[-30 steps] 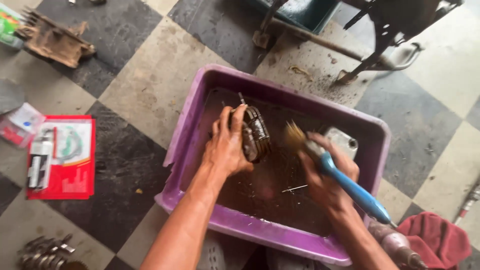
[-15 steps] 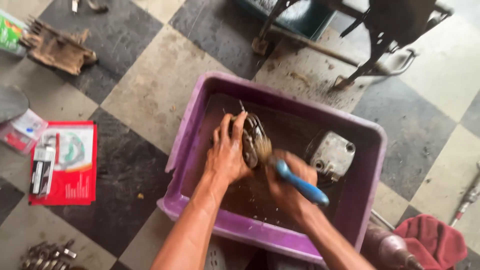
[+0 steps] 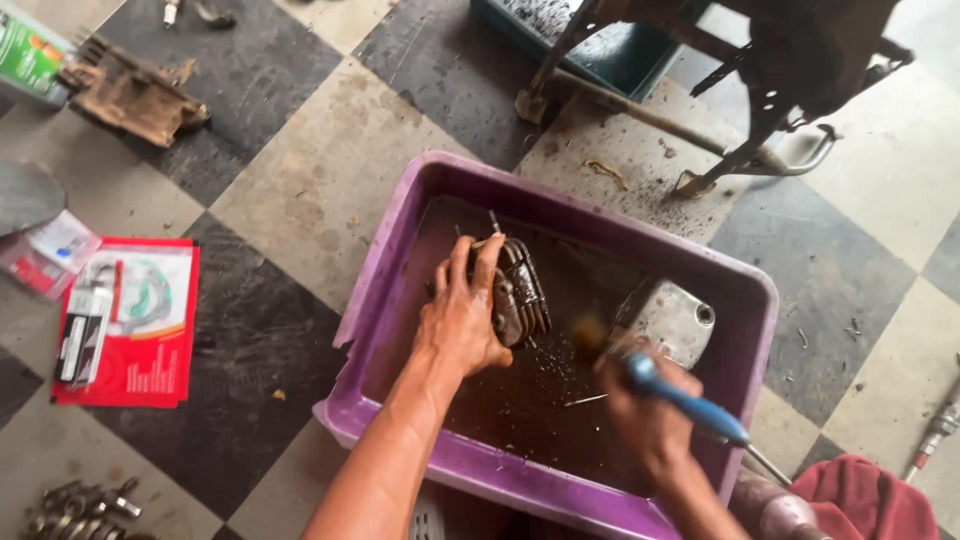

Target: Cleaning motorcycle engine components, specifically a cylinder head and cover, in a solvent tray using a brush and screwdriver.

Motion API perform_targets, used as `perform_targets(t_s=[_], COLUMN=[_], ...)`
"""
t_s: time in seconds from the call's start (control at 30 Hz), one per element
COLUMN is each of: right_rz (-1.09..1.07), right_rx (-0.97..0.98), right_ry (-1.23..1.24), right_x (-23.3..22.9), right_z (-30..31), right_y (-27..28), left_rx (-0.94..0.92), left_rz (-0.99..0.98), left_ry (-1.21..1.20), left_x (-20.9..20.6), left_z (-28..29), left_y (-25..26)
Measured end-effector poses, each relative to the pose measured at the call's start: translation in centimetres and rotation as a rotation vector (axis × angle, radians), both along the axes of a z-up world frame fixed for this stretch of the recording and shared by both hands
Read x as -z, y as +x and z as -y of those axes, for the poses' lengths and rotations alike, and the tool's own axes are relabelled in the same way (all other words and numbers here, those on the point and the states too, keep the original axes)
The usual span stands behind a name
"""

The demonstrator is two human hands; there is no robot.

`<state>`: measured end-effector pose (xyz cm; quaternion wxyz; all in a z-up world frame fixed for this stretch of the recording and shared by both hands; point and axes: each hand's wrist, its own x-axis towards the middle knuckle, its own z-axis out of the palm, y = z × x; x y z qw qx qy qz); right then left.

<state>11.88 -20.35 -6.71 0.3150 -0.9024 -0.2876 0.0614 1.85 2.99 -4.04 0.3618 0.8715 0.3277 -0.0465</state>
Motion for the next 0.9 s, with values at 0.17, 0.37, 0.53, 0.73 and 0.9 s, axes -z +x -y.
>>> perform_targets(t_s=[0.17, 0.37, 0.53, 0.73, 0.9], right_rz=[0.11, -0.346, -0.238, -0.218, 0.014], right_rx=[-0.08, 0.024, -0.135, -0.94, -1.144], right_ry=[0.082, -0.114, 0.272, -0.078, -0.349], right_x=[2.7, 0.7, -5.0, -7.3, -7.9], right_z=[-1.9, 0.3, -4.0, -4.9, -7.6], right_y=[0.5, -1.1, 0.3, 4.0, 5.9], left_rx=[0.104, 0.228, 0.232, 0.273, 0.327], left_rz=[-0.007, 0.004, 0.047, -0.006, -0.022], left_ry=[0.012, -0.001, 0.001, -0.043, -0.027], left_x=[-0.8, -0.2, 0.6, 0.0, 0.1], left_z=[0.6, 2.4, 2.6, 2.2, 2.2], left_y=[-1.1, -2.8, -3.3, -2.4, -2.6])
